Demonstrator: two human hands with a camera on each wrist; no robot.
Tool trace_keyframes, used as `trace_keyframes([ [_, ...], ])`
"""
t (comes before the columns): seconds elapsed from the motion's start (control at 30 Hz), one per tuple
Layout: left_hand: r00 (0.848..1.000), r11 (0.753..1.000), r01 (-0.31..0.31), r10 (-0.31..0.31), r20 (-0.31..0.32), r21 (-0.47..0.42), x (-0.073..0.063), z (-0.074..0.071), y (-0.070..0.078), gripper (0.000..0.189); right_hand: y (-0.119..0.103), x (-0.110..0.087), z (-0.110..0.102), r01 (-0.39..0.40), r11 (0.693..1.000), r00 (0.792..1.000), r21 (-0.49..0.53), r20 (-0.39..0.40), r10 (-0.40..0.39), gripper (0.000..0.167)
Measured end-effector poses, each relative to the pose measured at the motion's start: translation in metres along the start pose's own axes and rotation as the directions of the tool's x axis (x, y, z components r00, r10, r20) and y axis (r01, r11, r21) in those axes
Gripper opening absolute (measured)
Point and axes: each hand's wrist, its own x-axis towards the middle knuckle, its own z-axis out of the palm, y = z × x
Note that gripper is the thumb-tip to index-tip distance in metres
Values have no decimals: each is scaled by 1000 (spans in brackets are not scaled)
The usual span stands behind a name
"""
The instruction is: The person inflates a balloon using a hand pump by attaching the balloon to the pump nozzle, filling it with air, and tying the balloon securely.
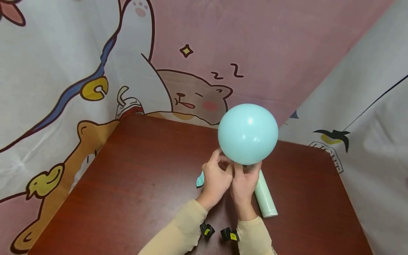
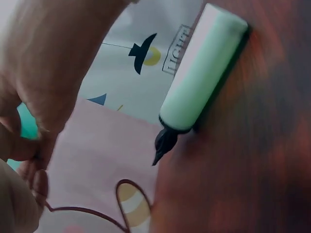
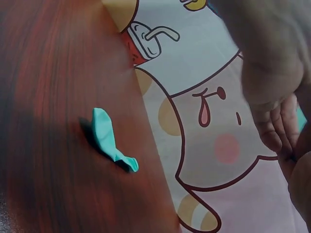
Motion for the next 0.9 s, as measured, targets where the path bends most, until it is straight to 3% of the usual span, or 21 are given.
trace_keyframes([
  [0.23, 995, 985, -98, 96, 20, 139, -3, 1, 3, 29, 0, -1, -3, -27, 998, 1000, -54, -14, 27, 68],
  [0.33, 996, 984, -92, 89, 27, 151, -5, 1, 3, 25, 0, -1, -4, -55, 996, 998, -64, -17, 54, 68],
  [0.5, 995, 991, -38, 27, 91, 127, -6, -1, 4, 25, 0, 0, -6, -107, 993, 994, -51, -20, 106, 64],
  [0.7, 985, 990, -72, 50, 168, 125, -8, -2, 9, 28, -2, 2, -9, -115, 993, 993, -21, -14, 114, 63],
  [0.8, 988, 995, -11, -5, 152, 102, -6, -2, 10, 25, -2, 1, -9, -110, 994, 994, -3, -25, 110, 62],
  [0.9, 985, 992, 93, -104, 136, 83, 0, -3, 11, 21, -1, -1, -8, -98, 995, 995, 13, -34, 98, 63],
])
